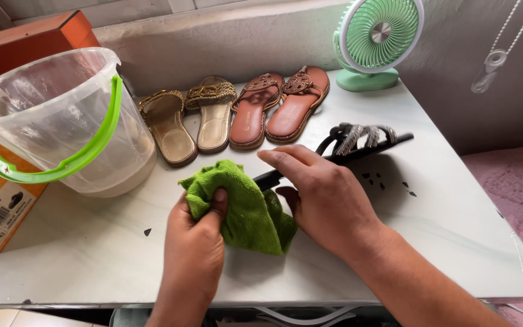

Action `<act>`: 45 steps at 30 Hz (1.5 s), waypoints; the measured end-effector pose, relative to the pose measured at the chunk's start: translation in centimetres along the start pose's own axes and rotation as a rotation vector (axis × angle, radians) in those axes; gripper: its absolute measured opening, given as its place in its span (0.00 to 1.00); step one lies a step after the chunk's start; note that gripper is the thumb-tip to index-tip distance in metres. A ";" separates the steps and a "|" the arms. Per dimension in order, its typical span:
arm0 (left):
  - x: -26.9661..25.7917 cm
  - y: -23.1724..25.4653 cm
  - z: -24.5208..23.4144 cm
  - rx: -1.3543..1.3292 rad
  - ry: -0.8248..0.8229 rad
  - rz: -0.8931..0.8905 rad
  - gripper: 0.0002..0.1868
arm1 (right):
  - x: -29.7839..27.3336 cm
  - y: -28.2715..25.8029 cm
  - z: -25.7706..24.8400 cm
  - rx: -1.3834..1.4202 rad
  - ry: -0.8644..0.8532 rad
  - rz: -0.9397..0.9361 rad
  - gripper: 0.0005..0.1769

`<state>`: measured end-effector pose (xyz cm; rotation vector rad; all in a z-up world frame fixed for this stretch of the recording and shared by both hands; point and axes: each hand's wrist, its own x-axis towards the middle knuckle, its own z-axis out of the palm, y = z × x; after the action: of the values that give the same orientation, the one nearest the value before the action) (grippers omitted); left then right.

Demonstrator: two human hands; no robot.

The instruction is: The person wipes a black sandal with a green cloth, cleaning the upper straps, insole, and sole. The sandal is turned over and cleaned on all sides while other sandals remain on the table.

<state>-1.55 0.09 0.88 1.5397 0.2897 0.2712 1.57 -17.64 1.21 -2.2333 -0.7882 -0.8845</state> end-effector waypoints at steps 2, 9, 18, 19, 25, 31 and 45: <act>0.0 -0.5 0.3 0.073 0.015 0.012 0.12 | -0.1 0.3 0.3 -0.086 -0.026 0.022 0.31; 0.5 -0.7 1.3 0.065 0.030 0.239 0.30 | -0.2 0.2 0.0 0.059 0.091 0.069 0.19; -3.7 -1.6 5.2 0.040 -0.008 0.450 0.31 | -0.4 0.0 -0.1 -0.028 0.159 0.123 0.22; -4.1 -1.5 5.6 0.097 -0.032 0.564 0.37 | -0.3 -0.1 -0.2 -0.020 0.149 0.120 0.20; -2.5 -0.4 5.7 0.009 0.049 0.658 0.27 | 0.1 -0.4 -1.1 0.118 0.209 -0.001 0.18; -0.1 2.2 4.8 -0.302 -0.055 0.391 0.26 | 0.2 -0.5 -1.3 0.134 0.225 -0.010 0.19; 4.7 0.4 4.3 -0.922 -0.439 -0.280 0.22 | 0.1 -1.0 -0.8 0.147 0.214 -0.033 0.21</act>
<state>4.39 -2.26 1.27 0.6030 0.0089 -0.1538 0.63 -17.58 2.10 -1.9654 -0.7655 -1.0273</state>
